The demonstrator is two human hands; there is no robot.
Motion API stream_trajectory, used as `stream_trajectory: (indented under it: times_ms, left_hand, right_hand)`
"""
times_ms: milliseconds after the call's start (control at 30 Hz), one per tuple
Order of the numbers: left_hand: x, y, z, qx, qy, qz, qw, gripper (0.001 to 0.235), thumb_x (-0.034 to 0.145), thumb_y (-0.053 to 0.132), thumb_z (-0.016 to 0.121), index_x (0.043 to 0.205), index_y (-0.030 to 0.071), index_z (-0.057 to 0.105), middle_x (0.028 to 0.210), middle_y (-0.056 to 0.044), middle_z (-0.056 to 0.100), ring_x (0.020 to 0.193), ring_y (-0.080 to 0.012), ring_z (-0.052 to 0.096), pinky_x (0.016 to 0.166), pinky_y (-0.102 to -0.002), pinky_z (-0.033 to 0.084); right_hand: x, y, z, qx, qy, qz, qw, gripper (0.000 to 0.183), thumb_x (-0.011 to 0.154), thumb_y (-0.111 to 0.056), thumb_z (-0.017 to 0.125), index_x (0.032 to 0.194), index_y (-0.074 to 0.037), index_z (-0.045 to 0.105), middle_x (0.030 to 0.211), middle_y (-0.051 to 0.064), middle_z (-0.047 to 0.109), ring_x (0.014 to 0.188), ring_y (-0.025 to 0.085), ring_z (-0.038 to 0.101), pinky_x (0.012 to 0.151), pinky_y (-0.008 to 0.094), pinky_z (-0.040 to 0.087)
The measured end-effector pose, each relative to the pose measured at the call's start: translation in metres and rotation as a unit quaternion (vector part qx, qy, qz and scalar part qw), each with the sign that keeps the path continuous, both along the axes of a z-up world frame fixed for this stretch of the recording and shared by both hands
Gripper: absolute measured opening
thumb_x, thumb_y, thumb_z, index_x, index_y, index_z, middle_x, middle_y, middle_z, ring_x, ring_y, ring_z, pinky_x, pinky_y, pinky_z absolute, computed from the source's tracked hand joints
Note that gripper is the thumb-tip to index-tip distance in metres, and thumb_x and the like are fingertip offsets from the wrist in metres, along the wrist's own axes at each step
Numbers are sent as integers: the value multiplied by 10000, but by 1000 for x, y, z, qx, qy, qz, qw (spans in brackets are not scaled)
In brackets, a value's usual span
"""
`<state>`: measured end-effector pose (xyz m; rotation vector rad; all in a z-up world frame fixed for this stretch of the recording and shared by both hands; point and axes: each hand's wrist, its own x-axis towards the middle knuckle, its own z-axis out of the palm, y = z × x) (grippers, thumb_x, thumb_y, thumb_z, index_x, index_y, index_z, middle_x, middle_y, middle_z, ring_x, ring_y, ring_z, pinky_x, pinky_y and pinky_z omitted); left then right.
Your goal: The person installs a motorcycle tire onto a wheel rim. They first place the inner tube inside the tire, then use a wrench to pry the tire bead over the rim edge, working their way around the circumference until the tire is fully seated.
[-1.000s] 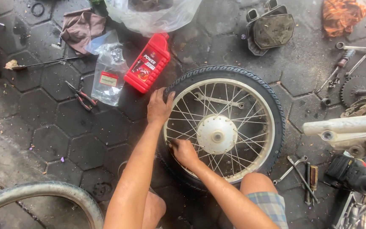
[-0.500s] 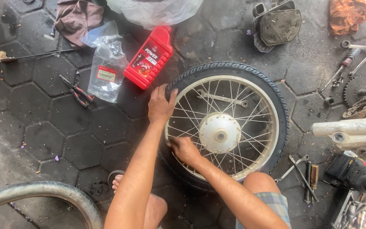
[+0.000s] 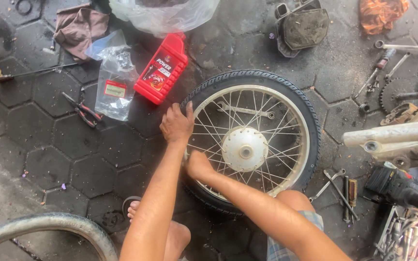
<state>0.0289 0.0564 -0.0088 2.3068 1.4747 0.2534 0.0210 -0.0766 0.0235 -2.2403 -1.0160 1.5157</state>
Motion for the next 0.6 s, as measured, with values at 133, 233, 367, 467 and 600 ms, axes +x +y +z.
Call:
stream_trajectory:
  times_ms: [133,233,367,467,600]
  left_hand:
    - [-5,-5,-17,20,23,28,999,500,998,626,486,989,151,642,817,-111,643,754,-370,721,646,-548,597]
    - [-10,2,-17,12,4,18,1000,467,1000,592,488,970,150,639,804,-110,653,755,-379,729,632,-555,594]
    - [-11,6,-11,-58,-26,20,998,475,993,580,476,1086,151,661,908,-108,692,844,-388,739,699,-544,600]
    - [-12,5,4,-75,-69,29,994,438,969,542,542,1178,170,644,971,-115,706,910,-396,735,759,-557,596]
    - [-13,9,12,-87,-119,21,989,382,969,480,584,1210,188,633,1016,-111,715,956,-376,731,786,-533,598]
  right_hand:
    - [-43,20,49,-200,136,-335,911,352,1010,-264,544,1010,25,745,975,236,741,1048,429,711,845,535,569]
    - [-45,59,111,-258,182,-284,905,346,1011,-265,492,1122,-75,759,1122,173,743,1144,326,691,970,521,524]
    - [-34,-10,63,-7,102,-108,989,343,960,-169,619,1225,50,611,1099,335,706,1088,487,679,875,626,572]
    - [11,-20,85,65,10,-88,994,252,965,-147,621,1151,17,667,1038,292,741,1042,475,698,853,587,575]
    - [16,-37,35,14,2,-75,997,272,994,-287,578,1143,-126,738,1048,162,778,1051,379,723,875,514,588]
